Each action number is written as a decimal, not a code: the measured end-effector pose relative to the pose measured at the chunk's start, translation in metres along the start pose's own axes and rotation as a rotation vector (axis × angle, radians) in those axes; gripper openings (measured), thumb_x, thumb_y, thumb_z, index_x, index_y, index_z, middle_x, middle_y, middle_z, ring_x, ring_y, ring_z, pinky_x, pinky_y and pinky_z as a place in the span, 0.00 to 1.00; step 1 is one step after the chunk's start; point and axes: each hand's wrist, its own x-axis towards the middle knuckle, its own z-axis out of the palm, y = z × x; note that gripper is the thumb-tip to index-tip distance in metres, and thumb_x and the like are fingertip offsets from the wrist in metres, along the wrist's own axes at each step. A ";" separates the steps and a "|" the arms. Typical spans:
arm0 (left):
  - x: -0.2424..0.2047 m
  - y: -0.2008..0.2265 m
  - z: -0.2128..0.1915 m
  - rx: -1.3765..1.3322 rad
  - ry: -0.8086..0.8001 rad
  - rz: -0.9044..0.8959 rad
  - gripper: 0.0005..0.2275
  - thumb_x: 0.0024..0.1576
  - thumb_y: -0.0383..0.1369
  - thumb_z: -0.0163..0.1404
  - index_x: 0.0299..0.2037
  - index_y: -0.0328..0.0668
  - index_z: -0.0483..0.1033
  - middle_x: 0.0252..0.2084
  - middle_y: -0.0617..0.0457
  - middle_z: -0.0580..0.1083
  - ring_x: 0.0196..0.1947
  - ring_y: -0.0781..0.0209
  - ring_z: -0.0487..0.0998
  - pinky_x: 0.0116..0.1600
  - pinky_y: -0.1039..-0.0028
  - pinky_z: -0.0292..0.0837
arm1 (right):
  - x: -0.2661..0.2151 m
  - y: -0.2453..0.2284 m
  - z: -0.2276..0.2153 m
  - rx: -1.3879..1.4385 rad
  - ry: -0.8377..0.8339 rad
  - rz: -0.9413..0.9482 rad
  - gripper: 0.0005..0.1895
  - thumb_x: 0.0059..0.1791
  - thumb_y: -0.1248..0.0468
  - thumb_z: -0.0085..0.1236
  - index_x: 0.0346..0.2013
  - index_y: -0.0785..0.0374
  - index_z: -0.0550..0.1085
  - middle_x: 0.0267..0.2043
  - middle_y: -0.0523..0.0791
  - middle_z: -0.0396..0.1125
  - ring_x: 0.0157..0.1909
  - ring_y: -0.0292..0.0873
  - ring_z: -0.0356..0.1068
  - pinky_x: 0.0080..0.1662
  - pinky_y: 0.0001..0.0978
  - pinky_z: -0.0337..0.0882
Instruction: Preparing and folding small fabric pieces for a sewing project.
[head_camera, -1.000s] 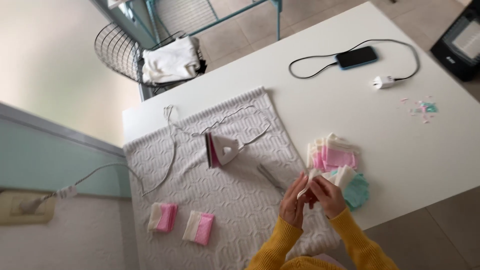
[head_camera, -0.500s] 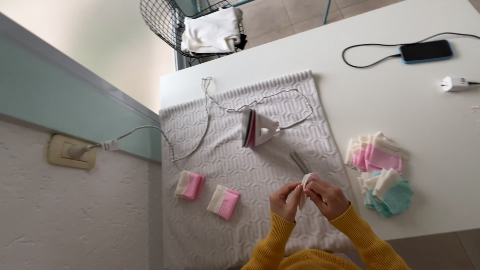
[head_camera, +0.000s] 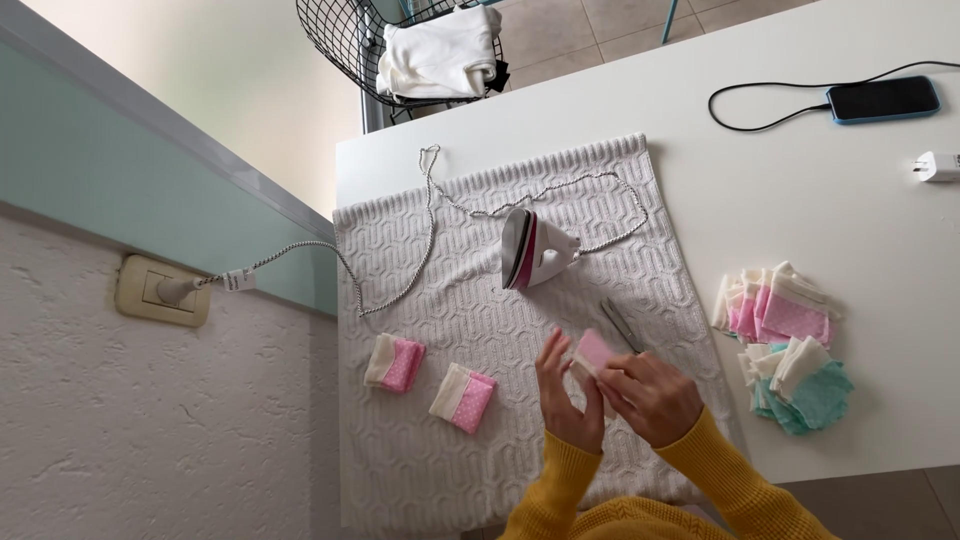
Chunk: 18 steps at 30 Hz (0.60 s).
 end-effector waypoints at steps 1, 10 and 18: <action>0.004 0.000 -0.002 0.186 0.027 0.183 0.16 0.57 0.24 0.51 0.56 0.28 0.71 0.65 0.32 0.65 0.64 0.43 0.69 0.64 0.61 0.68 | 0.002 -0.005 -0.003 -0.048 -0.020 -0.029 0.09 0.44 0.59 0.64 0.34 0.59 0.76 0.37 0.42 0.72 0.34 0.42 0.72 0.33 0.34 0.74; 0.002 -0.060 0.007 0.172 0.081 0.221 0.12 0.53 0.27 0.60 0.27 0.37 0.66 0.34 0.50 0.75 0.34 0.60 0.80 0.37 0.74 0.76 | 0.003 -0.036 -0.001 -0.054 -0.032 0.006 0.19 0.37 0.63 0.67 0.38 0.59 0.69 0.42 0.47 0.66 0.44 0.49 0.67 0.46 0.46 0.69; -0.029 -0.103 0.019 -0.114 0.164 -0.192 0.13 0.57 0.28 0.59 0.32 0.42 0.62 0.26 0.57 0.62 0.25 0.72 0.62 0.28 0.80 0.60 | -0.009 -0.019 0.028 -0.023 0.224 0.147 0.19 0.41 0.67 0.64 0.42 0.63 0.66 0.40 0.49 0.64 0.41 0.51 0.65 0.45 0.46 0.67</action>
